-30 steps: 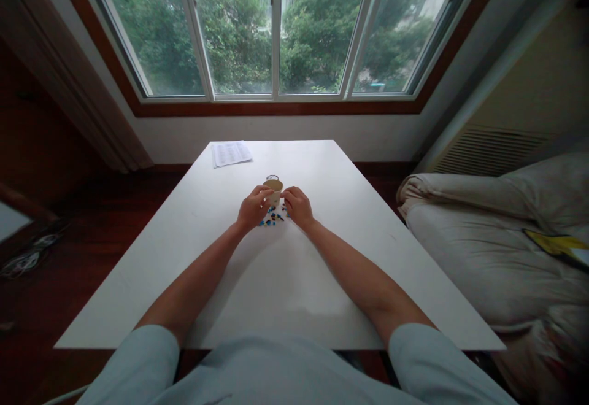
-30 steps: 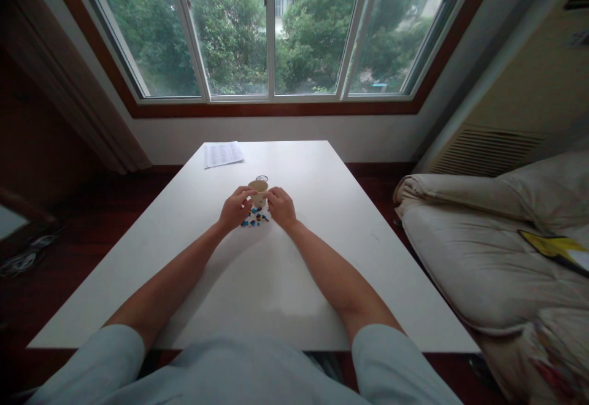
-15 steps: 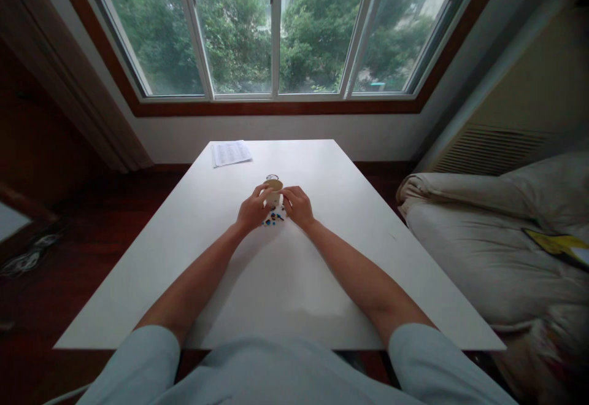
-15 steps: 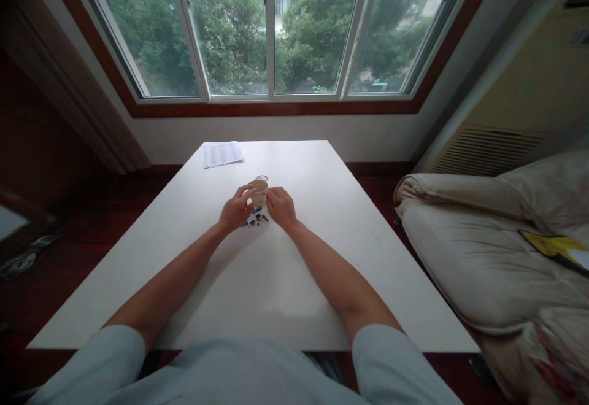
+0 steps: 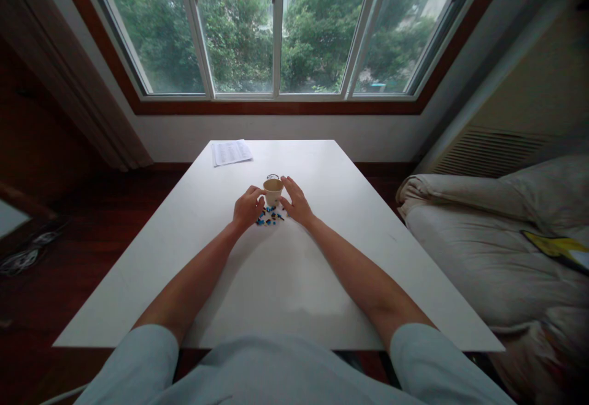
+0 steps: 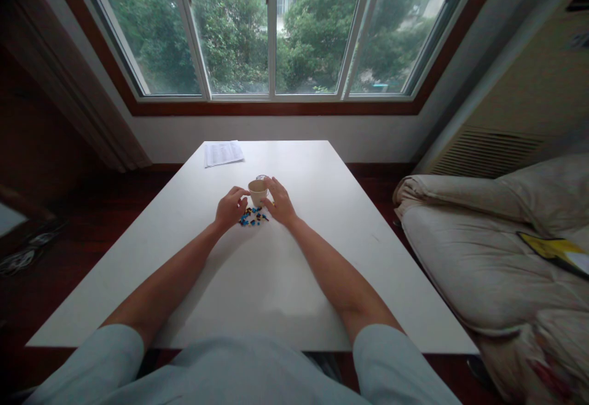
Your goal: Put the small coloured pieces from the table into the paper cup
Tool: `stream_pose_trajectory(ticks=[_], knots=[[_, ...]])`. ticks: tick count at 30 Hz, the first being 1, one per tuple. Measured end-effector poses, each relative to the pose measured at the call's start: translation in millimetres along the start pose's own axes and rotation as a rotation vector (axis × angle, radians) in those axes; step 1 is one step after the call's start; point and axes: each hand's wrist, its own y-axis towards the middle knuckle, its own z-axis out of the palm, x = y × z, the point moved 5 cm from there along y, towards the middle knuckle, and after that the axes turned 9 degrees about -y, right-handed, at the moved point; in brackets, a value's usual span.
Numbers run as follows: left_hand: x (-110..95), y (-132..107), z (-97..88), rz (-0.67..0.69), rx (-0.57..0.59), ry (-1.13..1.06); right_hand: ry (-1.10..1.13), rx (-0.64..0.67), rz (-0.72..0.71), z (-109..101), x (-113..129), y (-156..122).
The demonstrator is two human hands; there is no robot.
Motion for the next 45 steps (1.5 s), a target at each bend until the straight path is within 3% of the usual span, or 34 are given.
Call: stream_pose_trajectory(ticks=[7,14,19,29,45], knots=[[10,-2,19.8,-0.015,0.235,0.025,0.009,-0.15,0.259,-7,-40,-8],[7,-7,32.2,0.083,0.421,-0.003,-0.001,-0.107,0.475,4,-75,-17],[6,-8,32.0,0.103,0.459,0.005,-0.005,-0.042,0.441,10,-71,-16],[5,-9,32.7,0.02,0.483,0.071,-0.08,0.204,0.164,22,-40,-14],[0,-10,36.1,-0.049,0.458,0.11,-0.165,0.297,0.185,29,-43,-16]])
